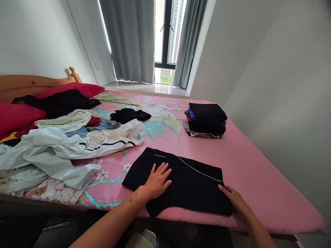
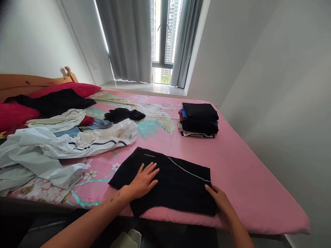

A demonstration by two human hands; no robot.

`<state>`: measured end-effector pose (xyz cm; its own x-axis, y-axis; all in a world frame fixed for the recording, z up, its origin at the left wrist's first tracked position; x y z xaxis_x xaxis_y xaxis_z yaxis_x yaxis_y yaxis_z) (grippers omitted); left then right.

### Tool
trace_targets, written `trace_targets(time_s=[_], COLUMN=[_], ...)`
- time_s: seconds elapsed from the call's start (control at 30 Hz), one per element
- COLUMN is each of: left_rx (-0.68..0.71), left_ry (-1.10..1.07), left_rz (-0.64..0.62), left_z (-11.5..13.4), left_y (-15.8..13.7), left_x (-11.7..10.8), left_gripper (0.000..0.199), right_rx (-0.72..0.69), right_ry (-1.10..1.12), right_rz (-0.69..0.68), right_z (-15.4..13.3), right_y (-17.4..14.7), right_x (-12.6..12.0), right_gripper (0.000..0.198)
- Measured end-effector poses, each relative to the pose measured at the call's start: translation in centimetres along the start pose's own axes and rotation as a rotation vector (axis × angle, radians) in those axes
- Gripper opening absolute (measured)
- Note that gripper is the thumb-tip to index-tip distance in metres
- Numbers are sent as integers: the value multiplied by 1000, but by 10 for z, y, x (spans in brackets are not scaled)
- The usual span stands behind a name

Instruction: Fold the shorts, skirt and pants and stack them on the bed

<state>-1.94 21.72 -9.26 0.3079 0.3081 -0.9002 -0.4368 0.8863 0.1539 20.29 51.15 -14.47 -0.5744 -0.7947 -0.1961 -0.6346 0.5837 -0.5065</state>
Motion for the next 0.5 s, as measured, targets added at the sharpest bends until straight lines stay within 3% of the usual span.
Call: trace_targets(time_s=[0.13,0.27,0.4,0.5], left_rx=[16,-83,-139,-62], left_ry=[-81,-101,-76,-97], left_rz=[-45,-101,-119,-66], left_z=[25,21,23,44], left_y=[37,67,72,66], left_x=[24,42,50,54], left_gripper=[58,68,74,72], right_rx=[-11,-43,-19,11], right_ry=[208,297,363,342], right_rz=[-75,-80,-125,-25], right_z=[0,-5,-6,-3], right_y=[-10,-23,-32,-36], right_x=[3,5,4,-6], right_gripper=[43,42,44,52])
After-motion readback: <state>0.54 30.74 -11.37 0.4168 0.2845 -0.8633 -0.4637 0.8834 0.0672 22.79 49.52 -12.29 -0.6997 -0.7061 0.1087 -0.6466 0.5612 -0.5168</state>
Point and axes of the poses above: each hand's wrist, its own y-axis towards the middle knuckle, its own x-axis out of the palm, z = x × y, the point moved 2 cm from there along y, towards the middle knuckle, and after that the axes turned 9 degrees about -y, right-handed, at the moved point
